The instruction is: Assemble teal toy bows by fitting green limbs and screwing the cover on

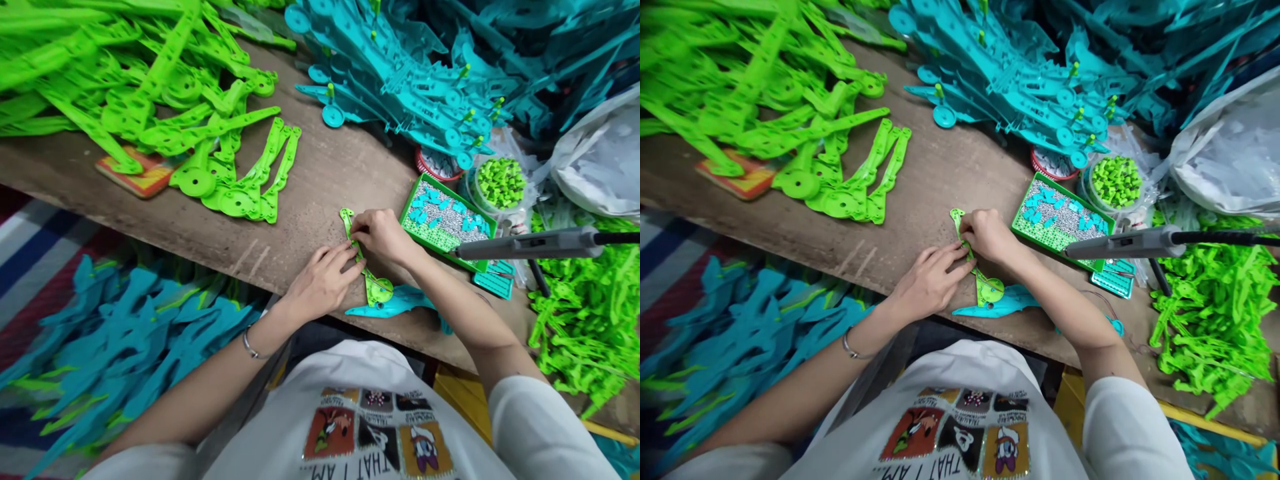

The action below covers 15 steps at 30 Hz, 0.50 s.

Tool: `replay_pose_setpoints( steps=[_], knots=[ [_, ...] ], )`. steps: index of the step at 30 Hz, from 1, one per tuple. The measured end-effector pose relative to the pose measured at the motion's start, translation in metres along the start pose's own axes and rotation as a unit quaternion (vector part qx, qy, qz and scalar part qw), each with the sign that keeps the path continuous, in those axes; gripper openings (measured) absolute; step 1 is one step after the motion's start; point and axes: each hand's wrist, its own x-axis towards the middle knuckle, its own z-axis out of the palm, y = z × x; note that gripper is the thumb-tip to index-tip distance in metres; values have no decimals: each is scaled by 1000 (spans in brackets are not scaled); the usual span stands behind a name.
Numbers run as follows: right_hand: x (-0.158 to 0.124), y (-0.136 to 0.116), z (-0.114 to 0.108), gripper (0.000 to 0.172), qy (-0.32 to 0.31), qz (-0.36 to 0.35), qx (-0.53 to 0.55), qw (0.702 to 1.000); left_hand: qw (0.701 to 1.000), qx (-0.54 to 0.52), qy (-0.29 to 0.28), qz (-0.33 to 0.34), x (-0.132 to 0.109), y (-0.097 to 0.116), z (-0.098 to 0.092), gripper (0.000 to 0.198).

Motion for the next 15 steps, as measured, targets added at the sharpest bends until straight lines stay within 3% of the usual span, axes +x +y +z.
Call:
replay_pose_setpoints(
  steps=[9,15],
  knots=[
    [-34,-8,16,33,-22,-61,-121,991,1000,10,-16,-2,0,1,-4,48],
    [-40,-15,30,27,2,-87,-238,967,1000,18,-6,2,-2,0,-2,43]
  ],
)
